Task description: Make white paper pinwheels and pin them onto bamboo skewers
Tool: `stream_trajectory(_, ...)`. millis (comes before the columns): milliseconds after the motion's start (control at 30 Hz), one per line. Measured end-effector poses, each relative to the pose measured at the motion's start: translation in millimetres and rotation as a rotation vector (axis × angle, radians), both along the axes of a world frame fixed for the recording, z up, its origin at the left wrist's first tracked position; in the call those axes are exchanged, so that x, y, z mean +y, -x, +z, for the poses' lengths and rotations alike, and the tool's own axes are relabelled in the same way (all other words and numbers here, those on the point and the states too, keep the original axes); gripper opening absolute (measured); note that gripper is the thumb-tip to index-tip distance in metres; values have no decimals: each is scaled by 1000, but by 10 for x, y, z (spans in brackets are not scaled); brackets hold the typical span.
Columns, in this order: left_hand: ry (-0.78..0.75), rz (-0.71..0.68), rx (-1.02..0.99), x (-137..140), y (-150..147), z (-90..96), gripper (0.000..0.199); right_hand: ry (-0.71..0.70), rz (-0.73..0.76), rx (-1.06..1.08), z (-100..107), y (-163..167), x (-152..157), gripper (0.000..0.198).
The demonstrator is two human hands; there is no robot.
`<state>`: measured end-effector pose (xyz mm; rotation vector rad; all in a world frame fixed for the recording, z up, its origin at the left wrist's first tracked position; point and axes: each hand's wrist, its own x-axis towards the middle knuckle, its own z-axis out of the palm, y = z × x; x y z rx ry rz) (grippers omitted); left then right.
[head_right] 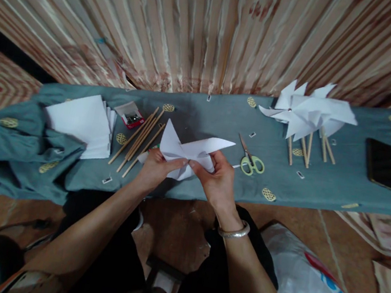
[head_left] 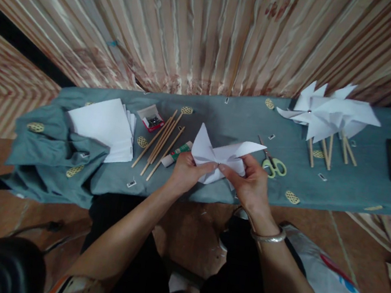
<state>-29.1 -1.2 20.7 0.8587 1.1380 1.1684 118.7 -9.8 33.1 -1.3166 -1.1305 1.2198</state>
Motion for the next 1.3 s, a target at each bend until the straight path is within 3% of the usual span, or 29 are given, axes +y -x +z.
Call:
stream_trajectory(467,72,-34,-51,-48,18,-35,29,64,8,38,-57,25,-43,40)
stream_trajectory(733,9,-74,-56,-43,32,19,40,34,-48,31,-24,-54,-27,32)
stream_trajectory(900,-67,13,-32,57,265,34,42,37,-87,35,30,-132,-23,32)
stream_trajectory(1000,-166,99,245,171,509,-3,32,28,-83,10,42,-167,-37,30)
stream_trajectory(1133,-328,50,883,333,795,-63,20,1,-76,-11,50,-185,-53,30)
stream_trajectory(1200,-328,1,1141,397,863,-89,20,-2,-74,-23,61,-185,-59,30)
stream_trajectory(1300,-265,-83,1374,463,873,-115,17,-1,-54,-30,87,-177,-71,31)
